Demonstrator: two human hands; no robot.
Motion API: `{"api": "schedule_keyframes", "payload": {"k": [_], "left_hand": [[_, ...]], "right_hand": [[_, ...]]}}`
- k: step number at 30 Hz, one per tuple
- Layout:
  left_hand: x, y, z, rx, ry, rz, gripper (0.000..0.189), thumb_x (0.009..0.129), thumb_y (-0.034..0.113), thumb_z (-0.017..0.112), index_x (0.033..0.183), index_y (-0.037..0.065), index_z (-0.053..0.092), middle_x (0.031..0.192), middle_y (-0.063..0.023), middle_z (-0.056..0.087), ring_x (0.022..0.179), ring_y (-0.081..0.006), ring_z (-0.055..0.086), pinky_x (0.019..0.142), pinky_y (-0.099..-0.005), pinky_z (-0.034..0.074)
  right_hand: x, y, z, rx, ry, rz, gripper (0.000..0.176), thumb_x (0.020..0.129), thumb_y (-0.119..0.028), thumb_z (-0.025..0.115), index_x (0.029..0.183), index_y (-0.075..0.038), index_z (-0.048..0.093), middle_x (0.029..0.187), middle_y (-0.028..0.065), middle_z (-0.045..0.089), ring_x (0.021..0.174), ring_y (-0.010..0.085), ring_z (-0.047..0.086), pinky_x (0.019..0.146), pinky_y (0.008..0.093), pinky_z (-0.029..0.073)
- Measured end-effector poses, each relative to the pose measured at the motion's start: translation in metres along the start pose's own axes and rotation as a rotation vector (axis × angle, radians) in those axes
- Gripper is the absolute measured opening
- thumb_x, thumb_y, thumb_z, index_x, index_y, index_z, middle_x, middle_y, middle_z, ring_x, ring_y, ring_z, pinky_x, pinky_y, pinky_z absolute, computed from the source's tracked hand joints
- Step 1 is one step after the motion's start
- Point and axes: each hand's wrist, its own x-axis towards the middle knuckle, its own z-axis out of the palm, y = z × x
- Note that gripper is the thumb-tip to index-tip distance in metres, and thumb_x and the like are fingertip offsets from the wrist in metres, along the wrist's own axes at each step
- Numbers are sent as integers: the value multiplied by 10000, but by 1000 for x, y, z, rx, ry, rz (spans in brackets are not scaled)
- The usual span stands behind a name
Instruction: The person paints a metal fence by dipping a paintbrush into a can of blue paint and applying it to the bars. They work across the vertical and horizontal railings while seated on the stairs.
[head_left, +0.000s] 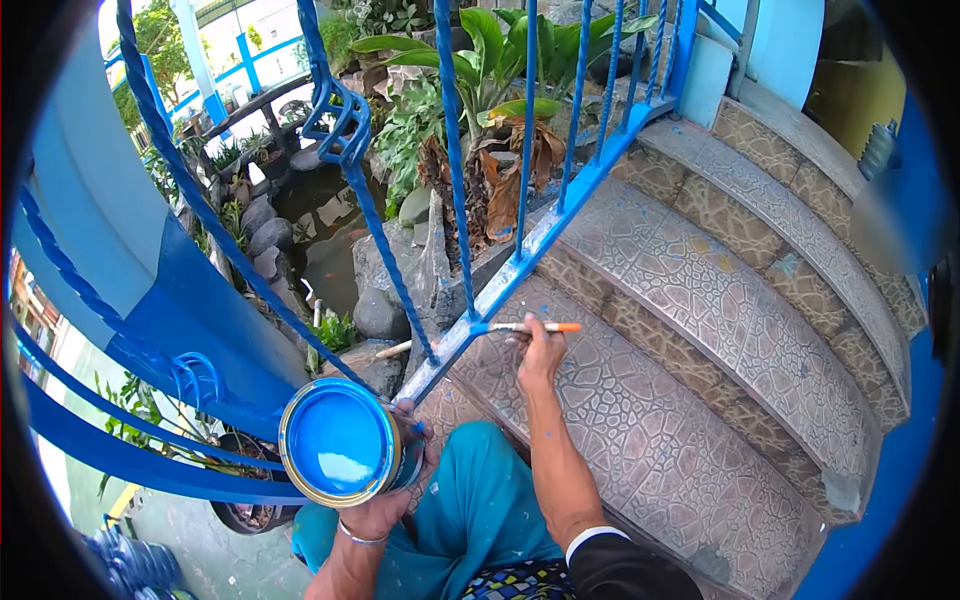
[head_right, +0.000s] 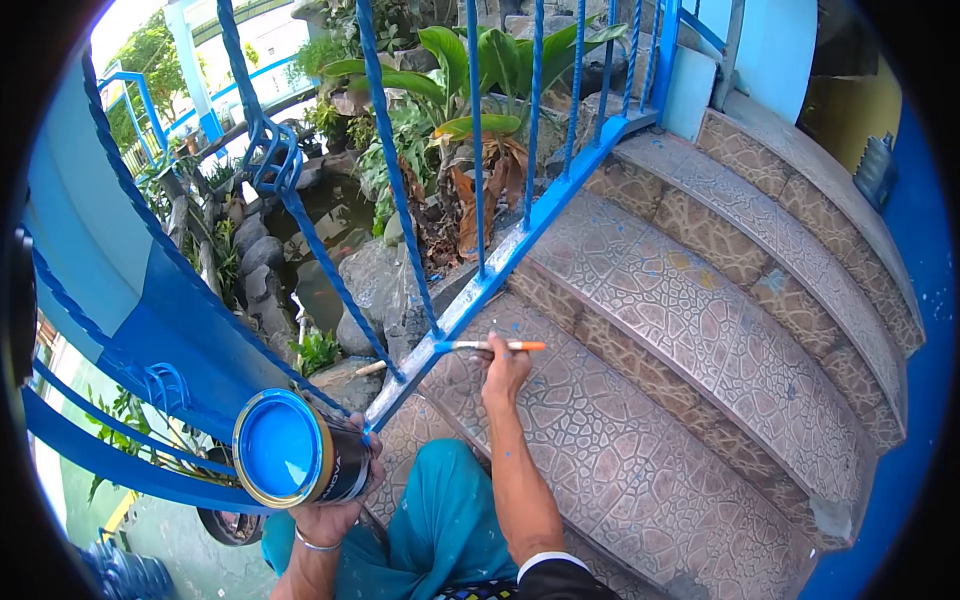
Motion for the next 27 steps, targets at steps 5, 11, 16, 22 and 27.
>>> {"api": "schedule_keyframes", "payload": {"k": [5,11,16,22,27], "left_hand": [[-3,2,1,-73,3,-39,672,946,477,675,1456,71,510,1451,-192,529,1322,-426,485,1073,-603,449],[-4,5,-4,-42,-36,-40,697,954,489,659,1465,46,490,1448,-195,529,1326,-421,487,1078,-600,447],[-10,4,-3,-45,-44,-23,697,963,484,646,1471,35,482,1439,-199,534,1315,-417,500,1074,-599,455],[-18,10,-8,-33,-21,-6,678,968,474,647,1457,29,499,1390,-223,552,1298,-412,519,1055,-583,477],[-24,15,-9,106,-110,59,646,979,456,640,1446,30,503,1379,-217,560,1274,-409,542,1012,-559,516]], "right_hand": [[53,-28,11,99,62,-156,170,934,-115,708,955,6,590,793,126,694,578,203,684,498,296,587],[42,-59,16,397,192,-286,196,952,-113,706,992,53,609,932,172,710,773,228,733,681,299,655],[-2,-4,-2,339,88,-175,268,944,-89,716,1033,-26,471,967,188,708,802,244,732,747,320,654],[-93,43,-32,244,-22,35,179,907,-47,673,959,-43,502,896,164,707,773,259,733,696,348,654],[-80,35,-45,114,-113,83,180,890,-47,686,967,-5,528,866,173,707,705,251,718,659,357,650]]}}
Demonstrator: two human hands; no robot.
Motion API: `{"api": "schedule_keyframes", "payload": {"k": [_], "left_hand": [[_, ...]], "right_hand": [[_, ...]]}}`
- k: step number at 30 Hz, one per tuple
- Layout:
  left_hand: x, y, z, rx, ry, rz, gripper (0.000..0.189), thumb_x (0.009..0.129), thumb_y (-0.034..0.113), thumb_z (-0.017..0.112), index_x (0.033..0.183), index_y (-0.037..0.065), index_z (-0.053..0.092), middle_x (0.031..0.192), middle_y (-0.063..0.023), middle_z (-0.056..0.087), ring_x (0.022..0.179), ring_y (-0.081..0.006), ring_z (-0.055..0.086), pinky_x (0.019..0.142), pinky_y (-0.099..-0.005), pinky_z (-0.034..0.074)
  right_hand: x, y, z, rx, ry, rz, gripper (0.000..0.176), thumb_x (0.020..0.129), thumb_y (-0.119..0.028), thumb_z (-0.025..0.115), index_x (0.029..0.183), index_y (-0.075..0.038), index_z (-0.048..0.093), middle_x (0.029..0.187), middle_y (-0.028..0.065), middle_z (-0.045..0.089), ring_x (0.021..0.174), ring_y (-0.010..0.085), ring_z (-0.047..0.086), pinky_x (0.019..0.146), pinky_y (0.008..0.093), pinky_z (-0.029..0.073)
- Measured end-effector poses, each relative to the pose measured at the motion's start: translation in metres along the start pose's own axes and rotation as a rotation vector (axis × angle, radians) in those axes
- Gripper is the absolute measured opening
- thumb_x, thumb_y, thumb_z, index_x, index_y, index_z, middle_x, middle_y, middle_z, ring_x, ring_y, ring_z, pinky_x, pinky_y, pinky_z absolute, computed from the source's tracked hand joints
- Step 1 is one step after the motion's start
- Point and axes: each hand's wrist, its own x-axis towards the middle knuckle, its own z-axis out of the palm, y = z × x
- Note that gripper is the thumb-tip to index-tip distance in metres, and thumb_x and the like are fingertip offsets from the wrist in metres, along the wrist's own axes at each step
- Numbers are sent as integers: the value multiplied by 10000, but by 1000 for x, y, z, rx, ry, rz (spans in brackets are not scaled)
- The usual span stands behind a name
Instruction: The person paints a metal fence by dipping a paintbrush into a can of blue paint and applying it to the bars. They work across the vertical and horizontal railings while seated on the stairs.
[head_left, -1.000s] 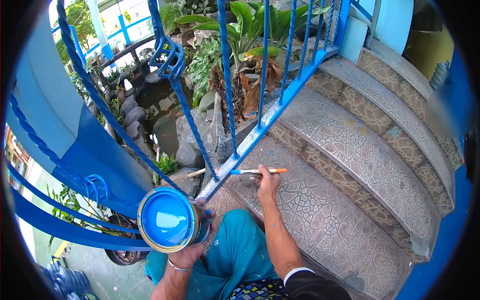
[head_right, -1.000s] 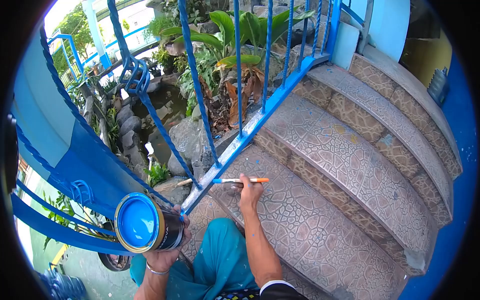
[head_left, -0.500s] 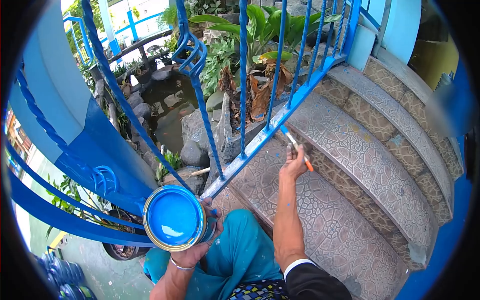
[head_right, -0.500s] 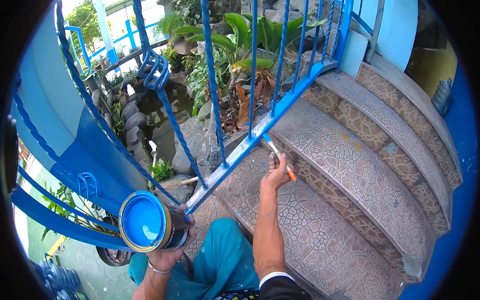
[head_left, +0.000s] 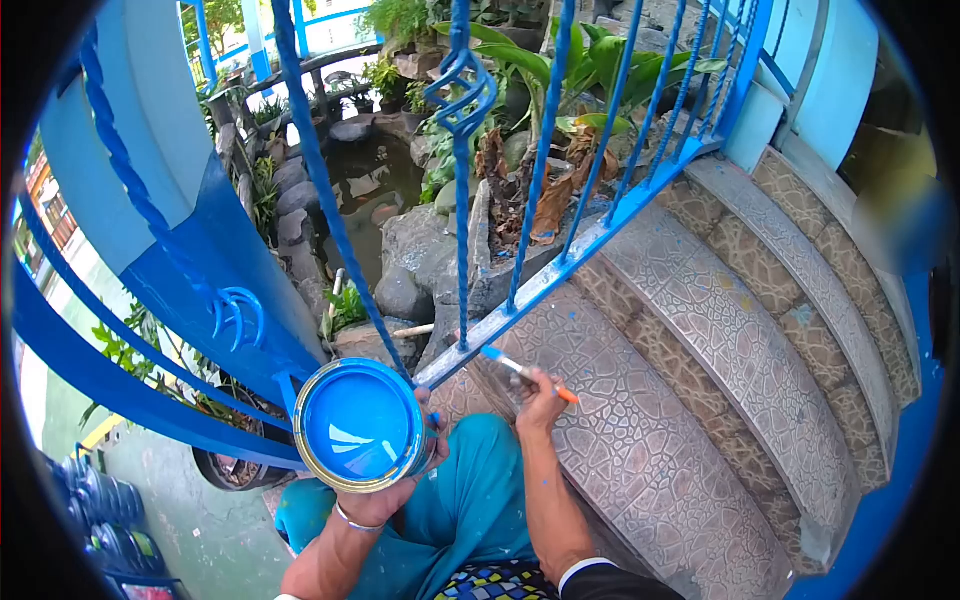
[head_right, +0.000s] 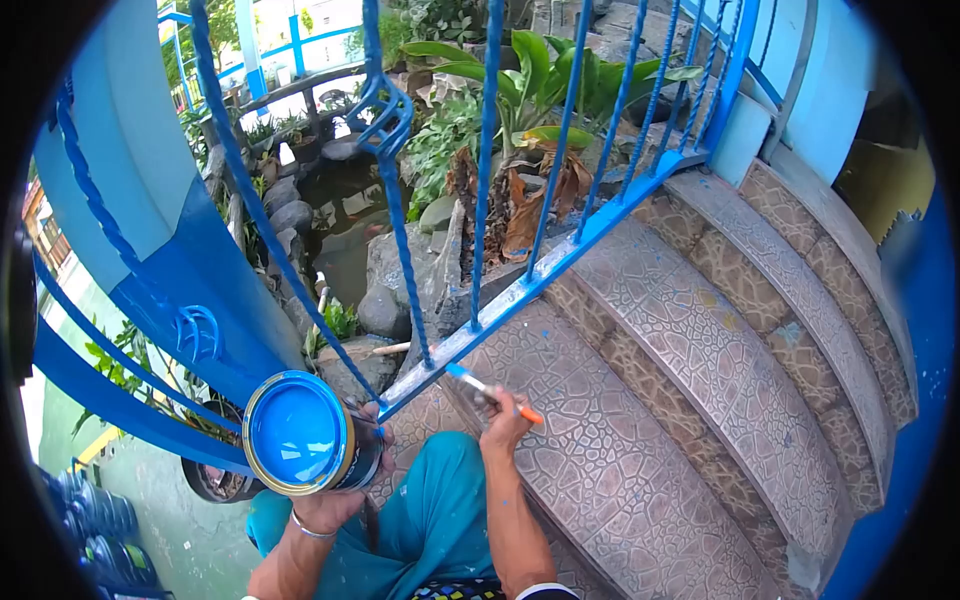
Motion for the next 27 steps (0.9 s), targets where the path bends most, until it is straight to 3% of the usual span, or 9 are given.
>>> {"api": "schedule_keyframes", "payload": {"k": [4,7,8,10,14,18,21,27], "left_hand": [[-5,4,-1,-31,36,-14,608,984,439,635,1440,57,509,1375,-206,571,1265,-417,554,993,-557,528],[-4,9,-3,-78,57,-34,579,988,424,635,1444,89,513,1391,-189,573,1264,-425,556,994,-562,526],[-5,10,-2,-75,53,-24,575,987,421,636,1447,98,513,1398,-184,572,1263,-425,557,992,-565,526],[-8,12,3,-95,80,-30,551,984,410,642,1443,127,528,1437,-167,562,1275,-420,544,1011,-573,508],[-11,13,2,-136,95,-24,536,972,369,665,1430,119,543,1454,-165,549,1311,-410,514,1049,-568,477],[-14,12,6,-121,85,-13,513,979,340,664,1423,113,544,1460,-163,542,1313,-407,515,1057,-568,471],[-14,13,-2,-108,100,-17,511,987,361,654,1417,109,544,1460,-168,544,1305,-408,524,1047,-566,484],[-10,16,-12,-1,60,-38,567,998,450,607,1423,82,526,1407,-179,579,1265,-413,556,985,-557,528]], "right_hand": [[28,-32,33,127,166,-223,170,904,-71,680,981,22,559,863,174,698,710,231,704,658,322,616],[20,-55,41,127,144,-270,112,911,-55,643,972,14,580,848,152,709,788,236,731,729,328,633],[26,-46,18,52,15,-217,97,897,-49,648,943,23,604,850,152,710,768,242,730,701,347,636],[13,-13,-8,-139,-22,-113,97,882,-49,659,932,27,626,850,155,712,732,241,725,662,343,629],[-23,11,9,-293,-110,82,87,847,-39,671,895,30,649,840,162,713,645,232,704,585,321,606],[-4,9,37,-283,-63,4,92,825,-38,669,879,22,625,805,142,704,670,211,702,575,306,598],[21,2,37,-269,32,-159,99,837,-52,669,891,18,626,822,142,707,693,215,706,586,309,604],[38,-55,17,112,72,-232,75,870,-51,653,925,0,647,877,143,721,698,232,707,616,313,598]]}}
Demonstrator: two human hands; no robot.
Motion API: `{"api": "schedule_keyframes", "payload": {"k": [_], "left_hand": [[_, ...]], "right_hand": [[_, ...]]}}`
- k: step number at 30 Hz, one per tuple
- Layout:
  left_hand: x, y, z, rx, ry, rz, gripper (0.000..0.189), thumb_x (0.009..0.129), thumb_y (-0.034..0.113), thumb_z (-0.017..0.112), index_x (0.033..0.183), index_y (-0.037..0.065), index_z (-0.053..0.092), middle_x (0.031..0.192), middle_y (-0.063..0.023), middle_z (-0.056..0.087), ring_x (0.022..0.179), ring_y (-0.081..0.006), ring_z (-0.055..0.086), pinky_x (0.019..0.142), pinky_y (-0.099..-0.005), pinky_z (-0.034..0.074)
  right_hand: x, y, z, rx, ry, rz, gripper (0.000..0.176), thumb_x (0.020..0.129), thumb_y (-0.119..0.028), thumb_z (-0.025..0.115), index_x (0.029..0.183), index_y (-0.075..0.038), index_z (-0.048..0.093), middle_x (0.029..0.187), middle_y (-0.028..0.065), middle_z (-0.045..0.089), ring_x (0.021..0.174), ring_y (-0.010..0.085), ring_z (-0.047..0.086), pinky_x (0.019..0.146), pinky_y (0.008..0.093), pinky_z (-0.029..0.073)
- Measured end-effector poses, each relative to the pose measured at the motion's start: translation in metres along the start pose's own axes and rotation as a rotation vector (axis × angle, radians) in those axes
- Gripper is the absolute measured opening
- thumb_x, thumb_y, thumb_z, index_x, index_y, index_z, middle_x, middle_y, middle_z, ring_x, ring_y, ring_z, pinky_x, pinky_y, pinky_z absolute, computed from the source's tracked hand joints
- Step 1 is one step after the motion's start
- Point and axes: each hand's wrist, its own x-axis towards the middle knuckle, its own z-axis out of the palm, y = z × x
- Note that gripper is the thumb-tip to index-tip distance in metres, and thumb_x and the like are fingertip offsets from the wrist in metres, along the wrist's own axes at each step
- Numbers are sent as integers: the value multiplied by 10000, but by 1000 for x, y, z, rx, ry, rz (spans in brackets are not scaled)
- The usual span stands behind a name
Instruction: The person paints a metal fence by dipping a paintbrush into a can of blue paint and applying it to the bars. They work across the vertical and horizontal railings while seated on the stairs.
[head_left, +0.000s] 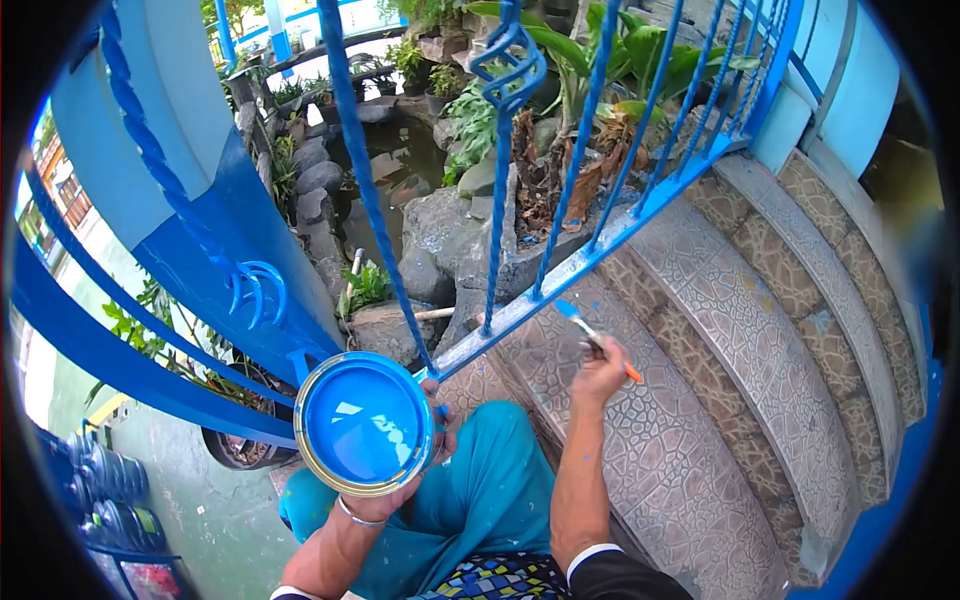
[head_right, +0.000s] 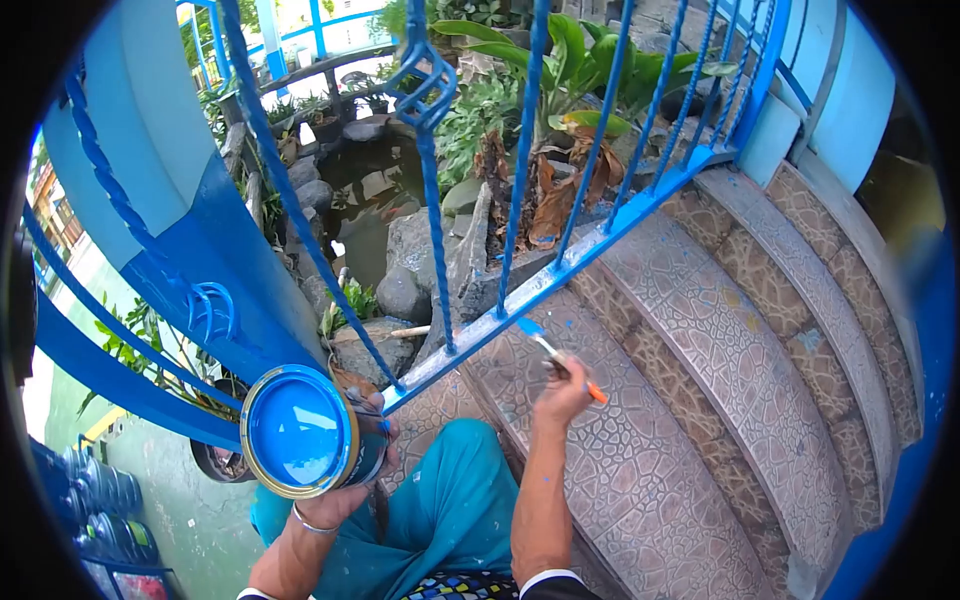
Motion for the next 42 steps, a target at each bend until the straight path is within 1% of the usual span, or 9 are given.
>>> {"api": "schedule_keyframes", "payload": {"k": [5,9,14,17,21,30,33,36,42], "left_hand": [[2,-5,13,-92,123,27,671,995,456,580,1435,-45,501,1291,-194,623,1212,-402,570,987,-527,525],[8,-9,-11,-106,63,114,704,988,511,558,1438,-27,507,1343,-229,605,1256,-431,558,1058,-556,470],[10,-13,-3,-149,-33,110,713,969,601,529,1449,74,531,1446,-243,560,1339,-430,534,1086,-662,417],[12,-12,6,-88,-58,96,693,953,632,523,1444,143,548,1461,-189,568,1341,-403,541,1052,-706,421],[11,-14,2,-33,-127,94,670,951,619,532,1443,165,554,1490,-169,539,1359,-396,530,1061,-694,438],[3,-12,14,82,-102,140,833,882,686,618,1566,257,414,1593,-131,429,1453,-352,453,1200,-586,381],[1,-11,21,123,-68,156,887,873,691,633,1582,216,391,1603,-143,420,1457,-356,448,1203,-592,374],[3,-10,3,-72,-165,93,767,950,593,587,1536,114,467,1588,-152,463,1453,-349,453,1228,-574,328],[1,-12,8,57,-86,138,910,878,694,620,1553,117,422,1589,-170,445,1442,-407,453,1190,-629,363]], "right_hand": [[-19,-100,42,-6,-293,-76,115,910,-99,714,991,-42,655,1025,161,708,852,223,708,690,309,607],[-50,-168,110,-156,-784,-186,429,759,-192,893,1026,-53,587,1092,118,599,913,215,643,787,332,582],[-108,-217,216,-362,-1164,-109,457,671,-159,941,976,-25,628,991,128,658,986,233,689,821,368,595],[-141,-220,255,-532,-1383,-164,340,721,-18,890,995,23,693,969,162,740,899,254,751,796,353,601],[-155,-207,284,-743,-1683,-297,350,783,-6,853,1095,34,698,951,145,754,858,191,759,747,307,582],[-164,-188,299,-879,-1862,-337,448,846,-89,782,1252,19,627,908,148,728,785,256,759,699,316,577],[-165,-183,296,-819,-1866,-329,441,848,-61,791,1246,33,625,916,137,737,797,210,760,713,299,586],[-170,-201,290,-778,-1555,90,435,849,-23,798,1240,42,620,951,123,746,851,168,752,757,294,601],[-143,-189,263,-496,-1314,274,442,829,29,806,1194,6,558,1016,196,734,912,245,754,751,352,649]]}}
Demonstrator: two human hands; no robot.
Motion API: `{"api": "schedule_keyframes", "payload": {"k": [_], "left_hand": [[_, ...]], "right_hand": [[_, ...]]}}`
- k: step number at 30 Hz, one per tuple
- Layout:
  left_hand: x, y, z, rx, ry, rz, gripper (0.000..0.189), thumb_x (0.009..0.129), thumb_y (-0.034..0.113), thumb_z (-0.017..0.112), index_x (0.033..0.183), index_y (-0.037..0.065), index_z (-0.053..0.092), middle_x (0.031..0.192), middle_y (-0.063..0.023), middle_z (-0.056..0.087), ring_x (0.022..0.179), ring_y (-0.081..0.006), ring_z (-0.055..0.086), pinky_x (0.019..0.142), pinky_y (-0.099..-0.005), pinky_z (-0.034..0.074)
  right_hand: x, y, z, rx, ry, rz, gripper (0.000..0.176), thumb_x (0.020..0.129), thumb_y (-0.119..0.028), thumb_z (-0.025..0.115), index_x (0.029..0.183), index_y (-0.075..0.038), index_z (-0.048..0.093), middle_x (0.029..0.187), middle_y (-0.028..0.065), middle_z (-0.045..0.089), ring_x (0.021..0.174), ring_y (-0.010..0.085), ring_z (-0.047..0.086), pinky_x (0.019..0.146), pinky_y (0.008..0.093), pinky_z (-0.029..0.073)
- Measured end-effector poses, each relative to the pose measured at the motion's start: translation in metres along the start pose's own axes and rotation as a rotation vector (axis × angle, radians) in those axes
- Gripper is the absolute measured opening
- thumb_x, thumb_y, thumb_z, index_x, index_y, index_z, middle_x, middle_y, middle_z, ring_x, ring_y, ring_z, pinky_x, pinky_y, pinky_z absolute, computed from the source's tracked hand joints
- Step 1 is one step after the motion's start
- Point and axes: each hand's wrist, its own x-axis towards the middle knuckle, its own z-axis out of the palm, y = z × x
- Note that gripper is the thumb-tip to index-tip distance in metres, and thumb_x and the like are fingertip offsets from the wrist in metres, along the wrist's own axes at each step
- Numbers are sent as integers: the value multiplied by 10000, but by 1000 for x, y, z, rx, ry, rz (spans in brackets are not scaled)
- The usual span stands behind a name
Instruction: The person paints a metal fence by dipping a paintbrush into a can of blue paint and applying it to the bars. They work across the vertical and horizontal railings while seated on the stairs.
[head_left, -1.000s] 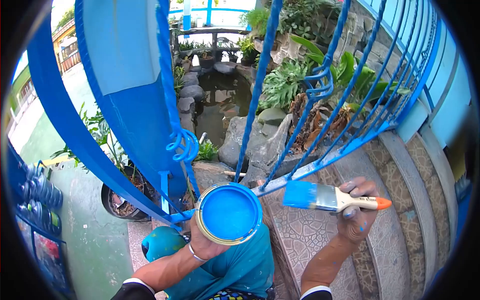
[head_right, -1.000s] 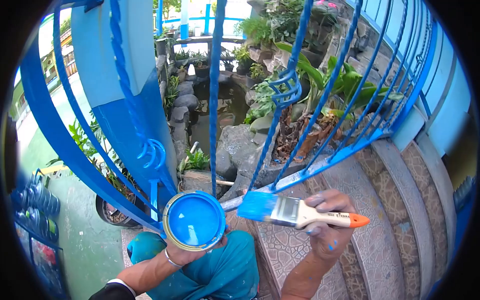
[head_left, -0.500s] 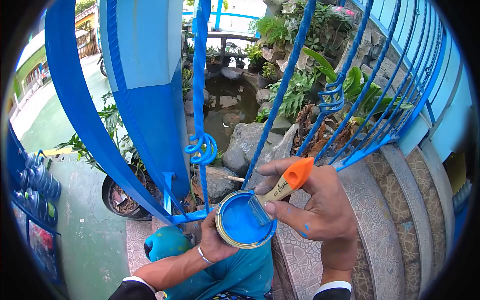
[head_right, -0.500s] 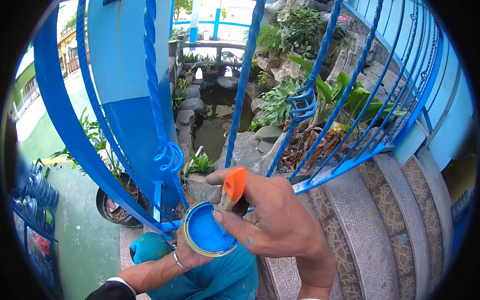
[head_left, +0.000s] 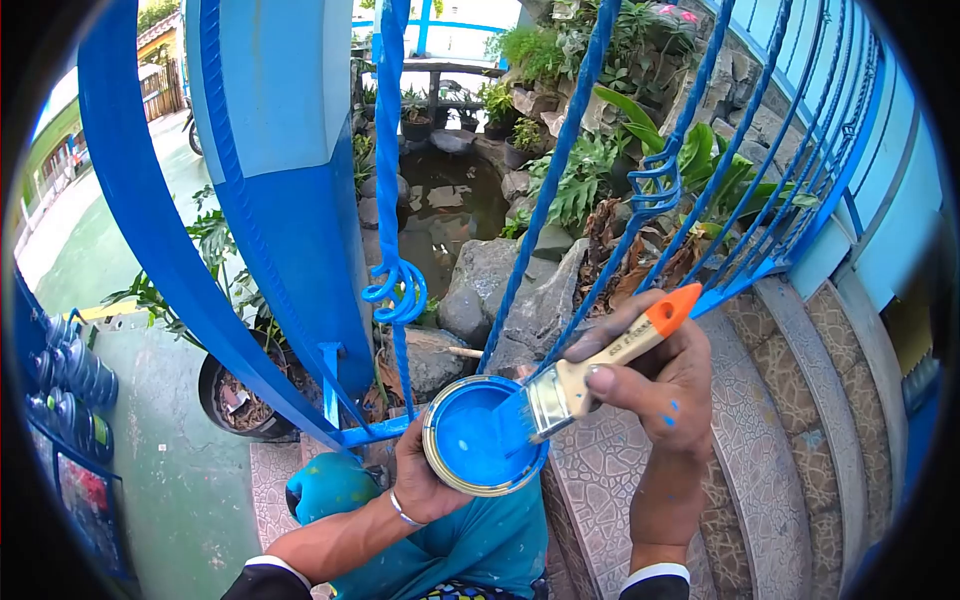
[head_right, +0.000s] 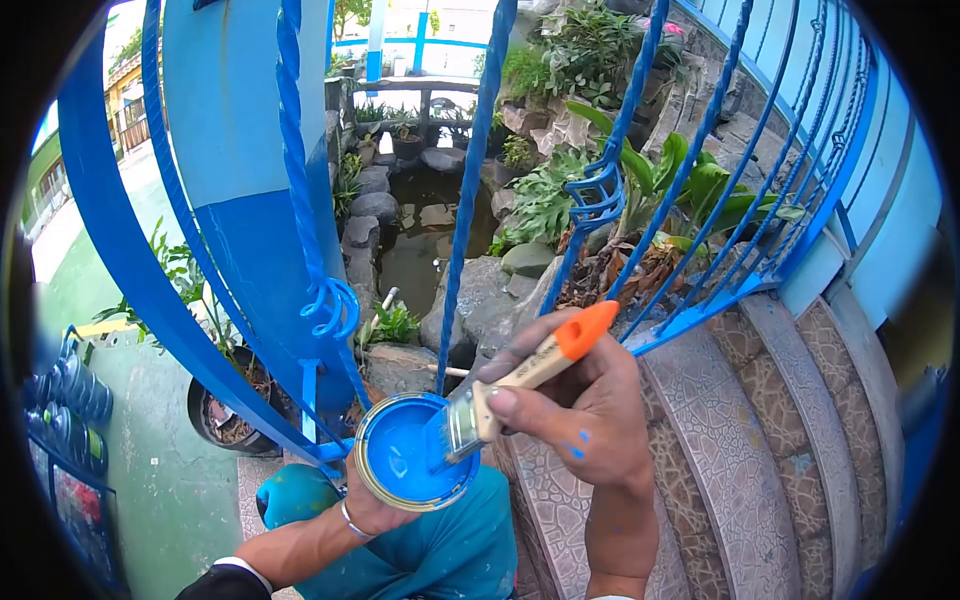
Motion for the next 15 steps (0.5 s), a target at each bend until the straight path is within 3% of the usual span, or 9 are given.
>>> {"api": "schedule_keyframes", "payload": {"k": [6,9,12,13,15], "left_hand": [[3,2,-10,14,-35,-37,875,888,737,564,1563,198,422,1601,-138,440,1434,-427,453,1124,-712,365],[2,-1,-13,14,-35,-4,834,890,727,570,1536,212,451,1560,-125,485,1389,-414,494,1096,-705,383],[6,-4,-25,-20,-9,20,761,910,694,568,1496,215,487,1498,-118,540,1334,-404,529,1059,-686,410],[6,-5,-22,-144,2,10,862,872,630,675,1535,120,463,1556,-151,498,1413,-369,495,1182,-574,402],[5,-4,-33,-123,48,-33,828,897,637,641,1522,119,479,1539,-149,515,1402,-367,508,1180,-571,406]], "right_hand": [[-17,31,-26,101,84,-184,412,830,75,766,1156,-27,536,1025,237,725,907,284,761,730,369,659],[-27,23,-31,52,97,-177,426,820,76,768,1161,-32,536,1019,217,726,952,278,749,770,365,651],[-34,24,-42,-20,153,-276,407,829,39,759,1162,-33,537,1020,205,727,957,275,741,791,362,635],[-38,28,-46,-49,179,-324,396,835,21,755,1162,-33,538,1020,202,727,955,275,738,796,362,629],[-51,38,-52,111,313,-377,363,853,-28,743,1158,-36,547,1012,204,724,923,273,733,786,366,616]]}}
